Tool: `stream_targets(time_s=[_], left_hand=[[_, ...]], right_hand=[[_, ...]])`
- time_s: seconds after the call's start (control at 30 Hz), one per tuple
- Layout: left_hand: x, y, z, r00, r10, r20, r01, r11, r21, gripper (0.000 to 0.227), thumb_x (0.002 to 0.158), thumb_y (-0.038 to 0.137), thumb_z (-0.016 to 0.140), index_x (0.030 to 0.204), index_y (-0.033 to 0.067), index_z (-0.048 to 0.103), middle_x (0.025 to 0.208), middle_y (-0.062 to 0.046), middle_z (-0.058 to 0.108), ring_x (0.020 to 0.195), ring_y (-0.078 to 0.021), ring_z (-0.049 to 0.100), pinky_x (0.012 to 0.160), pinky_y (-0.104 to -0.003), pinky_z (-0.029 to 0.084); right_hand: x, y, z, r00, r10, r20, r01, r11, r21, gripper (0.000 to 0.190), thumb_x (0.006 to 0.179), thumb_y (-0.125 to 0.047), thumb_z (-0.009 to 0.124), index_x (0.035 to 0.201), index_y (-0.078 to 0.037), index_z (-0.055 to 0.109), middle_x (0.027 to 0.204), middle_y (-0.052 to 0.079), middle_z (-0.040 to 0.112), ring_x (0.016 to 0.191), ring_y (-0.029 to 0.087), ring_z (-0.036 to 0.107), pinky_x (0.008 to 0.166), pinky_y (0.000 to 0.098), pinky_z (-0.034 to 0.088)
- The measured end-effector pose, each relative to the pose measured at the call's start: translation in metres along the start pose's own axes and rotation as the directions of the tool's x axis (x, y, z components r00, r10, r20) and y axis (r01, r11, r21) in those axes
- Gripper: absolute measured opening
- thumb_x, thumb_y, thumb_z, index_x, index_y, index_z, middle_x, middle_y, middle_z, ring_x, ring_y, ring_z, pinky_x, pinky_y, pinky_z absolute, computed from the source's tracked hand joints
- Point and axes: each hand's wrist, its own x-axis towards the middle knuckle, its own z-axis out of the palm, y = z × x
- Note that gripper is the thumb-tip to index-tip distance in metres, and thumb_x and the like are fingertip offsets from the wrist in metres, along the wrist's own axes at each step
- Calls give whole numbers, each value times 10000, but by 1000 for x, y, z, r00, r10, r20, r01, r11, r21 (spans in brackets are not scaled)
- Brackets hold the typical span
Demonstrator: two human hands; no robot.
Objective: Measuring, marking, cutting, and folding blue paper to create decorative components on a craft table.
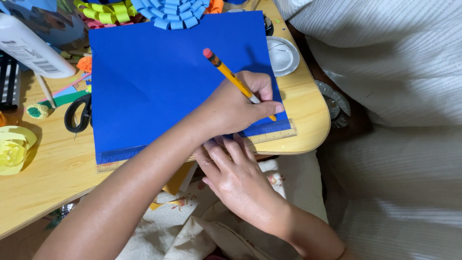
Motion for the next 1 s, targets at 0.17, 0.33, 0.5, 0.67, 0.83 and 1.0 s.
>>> stream_targets(time_s=[0.17, 0.33, 0.5, 0.67, 0.83, 1.0], left_hand=[[-16, 3, -26, 999, -41, 34, 39, 998, 58, 344, 905, 183, 823, 690, 153, 555, 686, 33, 651, 599, -74, 531, 530, -256, 421], [-31, 2, -44, 998, -56, 40, 52, 994, 93, 341, 904, 178, 829, 695, 159, 561, 669, 48, 634, 590, -68, 513, 524, -261, 410], [-42, 8, -58, 986, -155, 62, 145, 978, 148, 334, 910, 215, 841, 695, 159, 592, 632, 59, 581, 591, -70, 496, 534, -263, 416], [-58, 11, -75, 986, -156, 67, 140, 971, 192, 348, 923, 214, 840, 699, 157, 579, 612, 54, 532, 589, -78, 457, 534, -272, 395], [-81, 17, -97, 970, -237, 51, 219, 946, 241, 349, 924, 221, 838, 697, 153, 582, 618, 44, 534, 591, -90, 453, 548, -282, 394], [-112, 22, -124, 952, -305, 3, 291, 913, 286, 338, 914, 248, 846, 695, 138, 614, 602, 36, 569, 565, -85, 445, 523, -283, 372]], right_hand=[[-4, 1, 6, 999, -28, 26, 28, 1000, 11, 796, 817, -362, 853, 1470, -71, 503, 1335, 109, 553, 1206, 323, 519, 1059, 528, 430], [-2, 2, 2, 999, -47, 27, 44, 994, 99, 818, 802, -305, 878, 1469, -42, 484, 1315, 127, 546, 1198, 333, 499, 1065, 535, 433], [-1, 2, -3, 997, -53, 55, 50, 998, 46, 699, 895, -337, 776, 1483, -73, 505, 1323, 114, 587, 1174, 314, 523, 967, 464, 472], [-1, 1, -3, 997, -63, 52, 64, 998, -19, 660, 909, -369, 755, 1468, -87, 547, 1311, 91, 614, 1075, 288, 555, 900, 422, 490], [3, 2, -4, 996, -88, 15, 89, 995, -46, 628, 880, -372, 779, 1416, -102, 593, 1237, 65, 612, 999, 277, 552, 912, 426, 464], [5, 1, -2, 995, -97, 37, 100, 992, -77, 646, 881, -420, 764, 1418, -107, 589, 1191, 65, 593, 1010, 264, 538, 882, 415, 469]])
